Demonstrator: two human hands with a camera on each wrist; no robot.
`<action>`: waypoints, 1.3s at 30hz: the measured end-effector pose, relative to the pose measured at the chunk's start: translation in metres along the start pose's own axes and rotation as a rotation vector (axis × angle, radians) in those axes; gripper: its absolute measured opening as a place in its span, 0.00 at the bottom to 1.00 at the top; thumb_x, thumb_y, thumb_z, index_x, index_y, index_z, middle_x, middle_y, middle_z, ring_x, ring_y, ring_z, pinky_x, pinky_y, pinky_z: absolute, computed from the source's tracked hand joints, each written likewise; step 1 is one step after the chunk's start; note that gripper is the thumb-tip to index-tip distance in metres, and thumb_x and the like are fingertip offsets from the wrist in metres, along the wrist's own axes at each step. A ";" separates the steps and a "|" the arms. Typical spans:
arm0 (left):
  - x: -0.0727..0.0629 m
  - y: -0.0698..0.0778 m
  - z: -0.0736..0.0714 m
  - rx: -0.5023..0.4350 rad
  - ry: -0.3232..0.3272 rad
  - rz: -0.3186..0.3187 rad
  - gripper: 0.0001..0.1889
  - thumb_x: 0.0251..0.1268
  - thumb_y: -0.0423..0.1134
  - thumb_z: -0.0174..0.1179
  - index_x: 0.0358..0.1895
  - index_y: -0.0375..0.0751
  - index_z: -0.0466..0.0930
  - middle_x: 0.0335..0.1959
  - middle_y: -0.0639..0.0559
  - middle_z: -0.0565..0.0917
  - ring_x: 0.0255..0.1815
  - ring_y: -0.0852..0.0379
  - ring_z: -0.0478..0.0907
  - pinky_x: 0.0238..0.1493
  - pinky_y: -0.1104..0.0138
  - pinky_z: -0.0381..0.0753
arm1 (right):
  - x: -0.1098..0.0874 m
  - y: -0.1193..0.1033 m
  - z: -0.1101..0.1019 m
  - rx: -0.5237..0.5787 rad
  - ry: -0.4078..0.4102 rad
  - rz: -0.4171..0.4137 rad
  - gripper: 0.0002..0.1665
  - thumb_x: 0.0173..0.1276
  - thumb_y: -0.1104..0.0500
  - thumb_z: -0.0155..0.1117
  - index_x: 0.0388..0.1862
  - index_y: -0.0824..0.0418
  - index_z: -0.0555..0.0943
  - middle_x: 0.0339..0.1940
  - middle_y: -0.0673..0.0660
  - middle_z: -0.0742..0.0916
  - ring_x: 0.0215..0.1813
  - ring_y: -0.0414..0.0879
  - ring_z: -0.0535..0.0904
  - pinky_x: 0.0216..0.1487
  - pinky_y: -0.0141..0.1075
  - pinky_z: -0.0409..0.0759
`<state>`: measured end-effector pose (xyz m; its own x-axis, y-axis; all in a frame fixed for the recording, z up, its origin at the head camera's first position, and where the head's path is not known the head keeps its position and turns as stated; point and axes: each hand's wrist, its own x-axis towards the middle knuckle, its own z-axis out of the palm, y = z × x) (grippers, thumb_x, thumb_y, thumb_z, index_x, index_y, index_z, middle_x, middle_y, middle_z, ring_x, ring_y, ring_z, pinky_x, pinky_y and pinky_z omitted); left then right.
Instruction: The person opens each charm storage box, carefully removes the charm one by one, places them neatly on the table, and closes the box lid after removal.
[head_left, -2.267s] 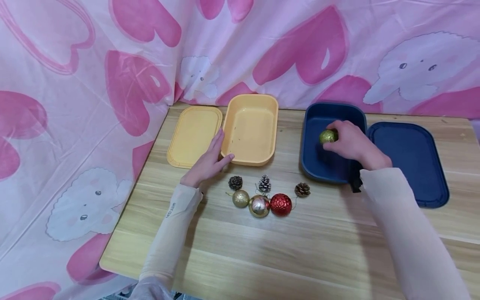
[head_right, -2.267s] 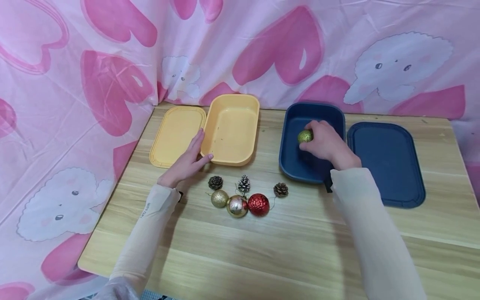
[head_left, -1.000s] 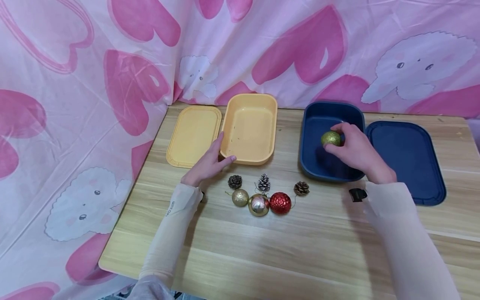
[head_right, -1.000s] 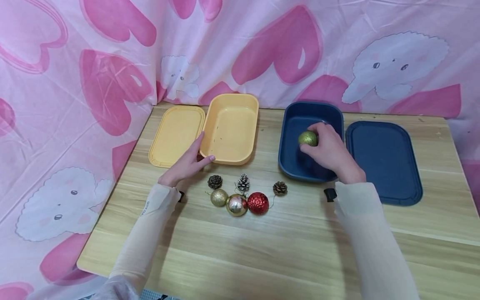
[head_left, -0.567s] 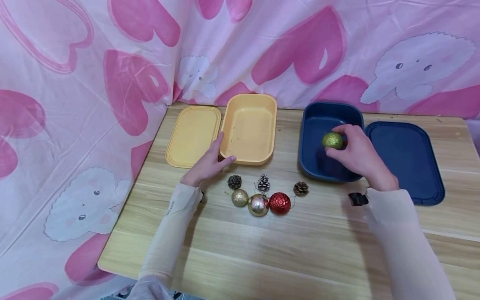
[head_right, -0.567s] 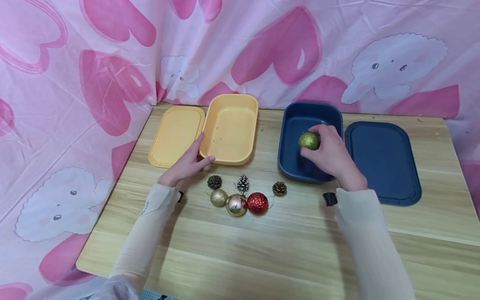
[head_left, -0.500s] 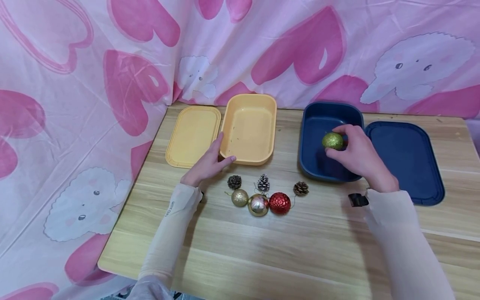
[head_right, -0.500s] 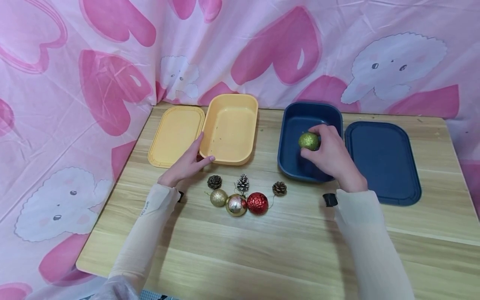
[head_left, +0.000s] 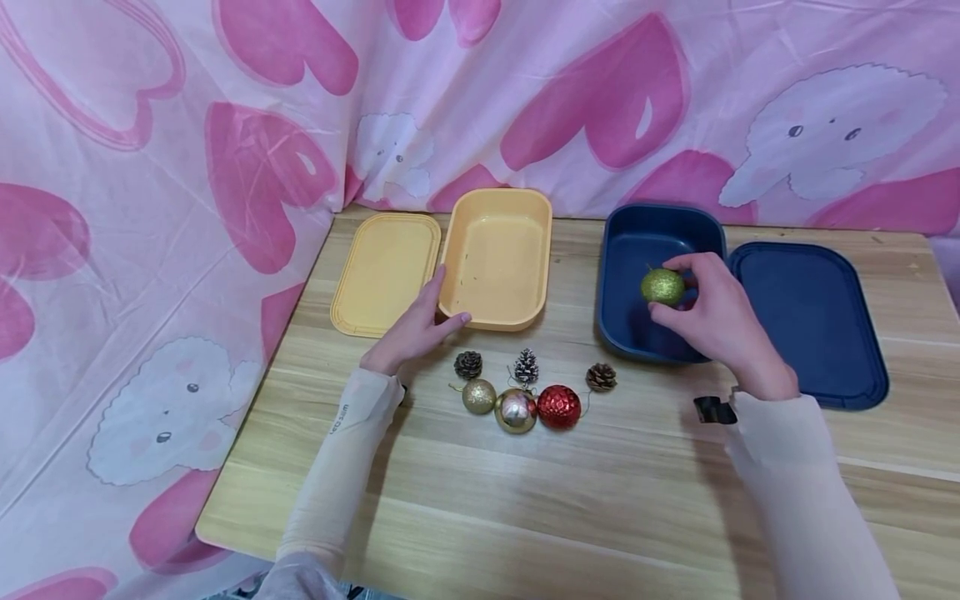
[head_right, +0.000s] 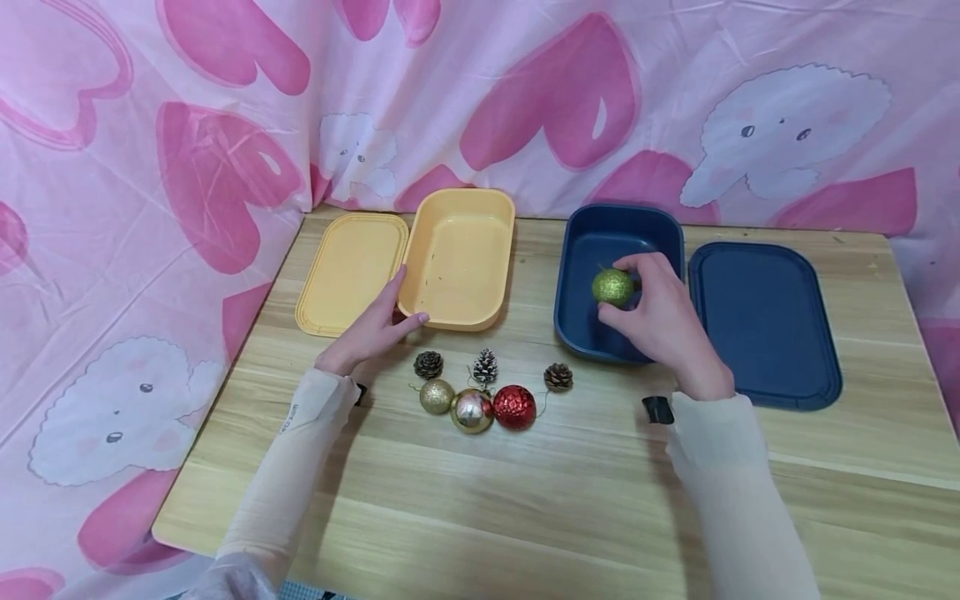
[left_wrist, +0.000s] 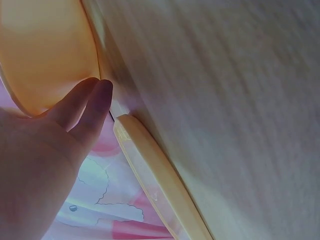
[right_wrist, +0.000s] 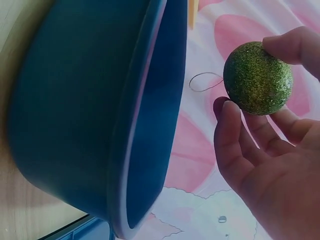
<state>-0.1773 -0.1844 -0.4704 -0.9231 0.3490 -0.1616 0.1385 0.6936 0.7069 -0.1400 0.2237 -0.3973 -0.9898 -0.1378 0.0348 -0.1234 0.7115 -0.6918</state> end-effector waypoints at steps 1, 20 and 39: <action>0.000 0.000 0.000 0.000 0.000 0.000 0.51 0.66 0.60 0.55 0.78 0.48 0.28 0.80 0.50 0.34 0.81 0.54 0.34 0.80 0.59 0.40 | -0.001 -0.001 0.000 0.002 0.006 -0.003 0.32 0.61 0.57 0.68 0.61 0.66 0.69 0.57 0.65 0.72 0.45 0.57 0.75 0.37 0.19 0.67; 0.001 -0.001 0.001 -0.026 0.001 -0.007 0.52 0.66 0.60 0.56 0.78 0.47 0.28 0.81 0.49 0.35 0.80 0.53 0.35 0.79 0.58 0.41 | -0.015 -0.014 0.000 0.057 0.103 -0.011 0.33 0.58 0.60 0.70 0.61 0.64 0.70 0.55 0.62 0.75 0.41 0.33 0.70 0.38 0.17 0.67; 0.001 -0.003 0.002 -0.028 -0.007 -0.009 0.52 0.65 0.63 0.54 0.78 0.51 0.27 0.80 0.52 0.33 0.80 0.55 0.34 0.80 0.58 0.40 | -0.025 -0.021 0.004 0.127 0.158 -0.036 0.34 0.54 0.64 0.73 0.59 0.62 0.70 0.55 0.56 0.75 0.44 0.23 0.72 0.44 0.09 0.68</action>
<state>-0.1779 -0.1852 -0.4735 -0.9218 0.3472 -0.1726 0.1199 0.6787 0.7246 -0.1120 0.2097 -0.3866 -0.9849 -0.0450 0.1673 -0.1593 0.6142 -0.7729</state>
